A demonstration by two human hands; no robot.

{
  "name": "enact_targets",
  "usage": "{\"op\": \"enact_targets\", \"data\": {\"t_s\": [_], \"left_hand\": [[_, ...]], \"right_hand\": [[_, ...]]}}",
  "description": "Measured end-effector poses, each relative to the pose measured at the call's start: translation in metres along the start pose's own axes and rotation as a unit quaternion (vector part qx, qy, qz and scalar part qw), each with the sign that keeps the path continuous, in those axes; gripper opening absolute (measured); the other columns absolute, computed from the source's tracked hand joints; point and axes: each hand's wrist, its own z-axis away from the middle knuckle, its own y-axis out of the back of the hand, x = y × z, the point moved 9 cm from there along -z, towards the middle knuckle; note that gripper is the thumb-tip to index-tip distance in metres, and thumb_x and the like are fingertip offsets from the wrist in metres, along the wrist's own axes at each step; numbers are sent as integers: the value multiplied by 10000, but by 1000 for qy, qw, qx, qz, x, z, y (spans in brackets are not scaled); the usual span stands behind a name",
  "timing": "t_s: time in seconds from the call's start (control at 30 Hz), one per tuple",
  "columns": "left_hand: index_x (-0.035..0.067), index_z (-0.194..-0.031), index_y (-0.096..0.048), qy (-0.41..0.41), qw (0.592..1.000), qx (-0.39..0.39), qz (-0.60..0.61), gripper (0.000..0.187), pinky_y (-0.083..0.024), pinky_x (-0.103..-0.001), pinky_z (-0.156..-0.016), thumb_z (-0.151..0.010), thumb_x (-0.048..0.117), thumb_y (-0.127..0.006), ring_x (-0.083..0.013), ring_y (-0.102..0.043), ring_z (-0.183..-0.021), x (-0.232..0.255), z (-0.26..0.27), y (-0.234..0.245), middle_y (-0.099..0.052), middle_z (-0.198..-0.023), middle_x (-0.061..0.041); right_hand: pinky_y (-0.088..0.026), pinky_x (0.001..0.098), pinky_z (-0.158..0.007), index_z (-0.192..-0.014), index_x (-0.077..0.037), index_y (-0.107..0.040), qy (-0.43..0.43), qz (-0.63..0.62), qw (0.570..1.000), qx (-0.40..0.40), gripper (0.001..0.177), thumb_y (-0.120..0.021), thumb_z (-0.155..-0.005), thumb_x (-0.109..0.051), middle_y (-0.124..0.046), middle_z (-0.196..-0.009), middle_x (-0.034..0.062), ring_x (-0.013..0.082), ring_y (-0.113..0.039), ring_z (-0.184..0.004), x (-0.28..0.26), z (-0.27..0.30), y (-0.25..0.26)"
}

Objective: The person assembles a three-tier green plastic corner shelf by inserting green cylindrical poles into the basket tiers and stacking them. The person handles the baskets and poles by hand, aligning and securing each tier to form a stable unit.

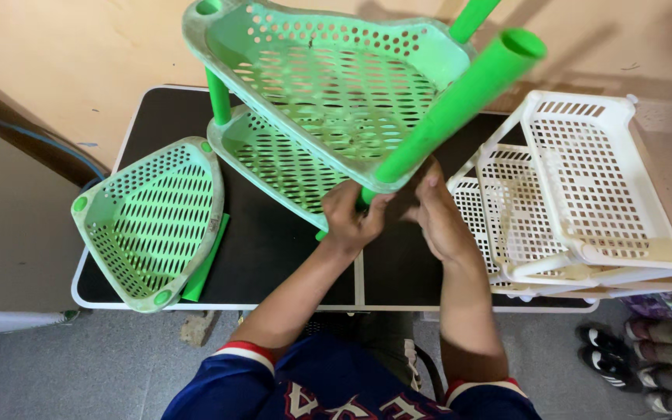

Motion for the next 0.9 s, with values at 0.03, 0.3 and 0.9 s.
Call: {"op": "enact_targets", "data": {"t_s": [0.03,0.3,0.9], "left_hand": [[-8,-1005,-695,-4,1000,-4,0,197,-537,-373,-673,-923,153,-773,-325,-703,-723,-1,2,-4,-706,-836,-146],[-17,-1091,-703,13,999,-36,27,241,-559,-375,-686,-955,172,-766,-322,-729,-764,-5,3,-15,-729,-904,-154],[13,-800,-690,89,986,99,-100,351,-410,-294,-561,-1041,267,-665,-146,-590,-576,-7,-72,149,-619,-681,-61]], "right_hand": [[-572,289,-1005,-1504,-120,-414,43,-49,998,-21,592,-463,-1074,-524,-545,-1385,66,119,-615,-1156,-4,0,-5],[-518,311,-697,-1287,-59,-569,37,-222,972,71,245,-546,-1098,-213,-673,-1120,71,172,-651,-916,23,-23,19],[-602,390,-927,-1268,-5,-610,15,-174,968,180,386,-577,-1014,-293,-713,-1180,128,236,-713,-1058,24,-55,105]]}}
